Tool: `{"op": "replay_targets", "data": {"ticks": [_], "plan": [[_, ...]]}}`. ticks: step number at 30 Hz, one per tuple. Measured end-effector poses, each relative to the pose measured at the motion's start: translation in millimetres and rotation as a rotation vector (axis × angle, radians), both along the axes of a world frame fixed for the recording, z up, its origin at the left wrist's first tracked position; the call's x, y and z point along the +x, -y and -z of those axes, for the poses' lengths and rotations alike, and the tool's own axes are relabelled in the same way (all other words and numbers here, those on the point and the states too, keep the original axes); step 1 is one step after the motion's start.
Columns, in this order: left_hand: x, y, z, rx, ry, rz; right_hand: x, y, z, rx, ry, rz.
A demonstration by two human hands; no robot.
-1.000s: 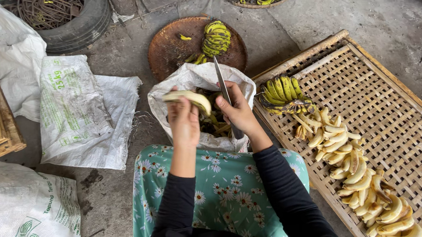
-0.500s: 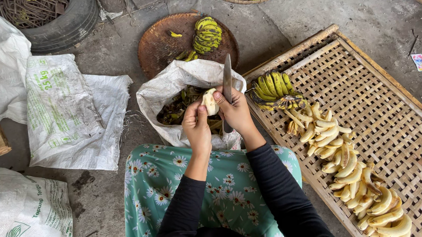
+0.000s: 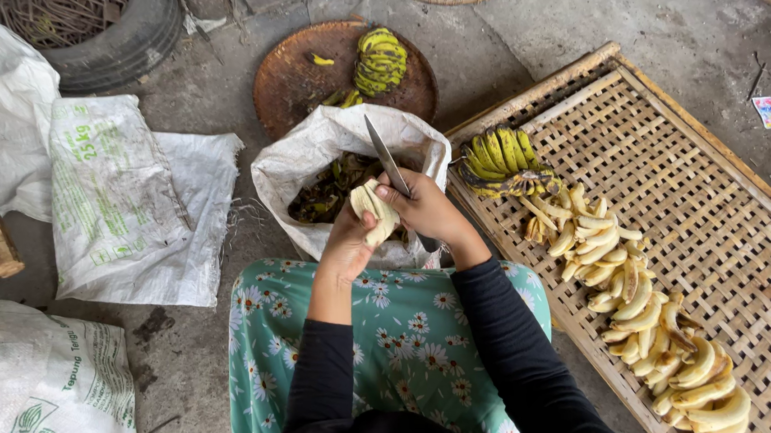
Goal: The person sits on the floor and peels green bananas with a knife, dropping the peels into a woven sack and placing the peeled bananas on a bamboo drying rack. They work through bananas one at a time, occasionally reaching for the next unpeeled banana from the rack.
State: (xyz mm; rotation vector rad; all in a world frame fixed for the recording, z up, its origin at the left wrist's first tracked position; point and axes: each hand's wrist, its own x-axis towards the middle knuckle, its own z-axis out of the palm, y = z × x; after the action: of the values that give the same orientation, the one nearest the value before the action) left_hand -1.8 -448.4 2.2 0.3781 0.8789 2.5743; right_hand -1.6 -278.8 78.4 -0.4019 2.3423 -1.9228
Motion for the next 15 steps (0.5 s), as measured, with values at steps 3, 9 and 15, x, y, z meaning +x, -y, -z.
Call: {"op": "replay_targets", "data": {"ticks": [3,9,15], "plan": [[2.9,3.3,-3.9,-0.199,0.065,0.025,0.9,-0.7,2.2,-0.013,0.042,0.043],[8.0,6.7,-2.5,-0.347,0.097,0.022,-21.0,-7.6,19.2,-0.175,-0.035,0.328],[4.4,4.6,25.3,0.145,0.277,-0.018,-32.7,-24.0,23.0,-0.302,-0.108,0.344]]}}
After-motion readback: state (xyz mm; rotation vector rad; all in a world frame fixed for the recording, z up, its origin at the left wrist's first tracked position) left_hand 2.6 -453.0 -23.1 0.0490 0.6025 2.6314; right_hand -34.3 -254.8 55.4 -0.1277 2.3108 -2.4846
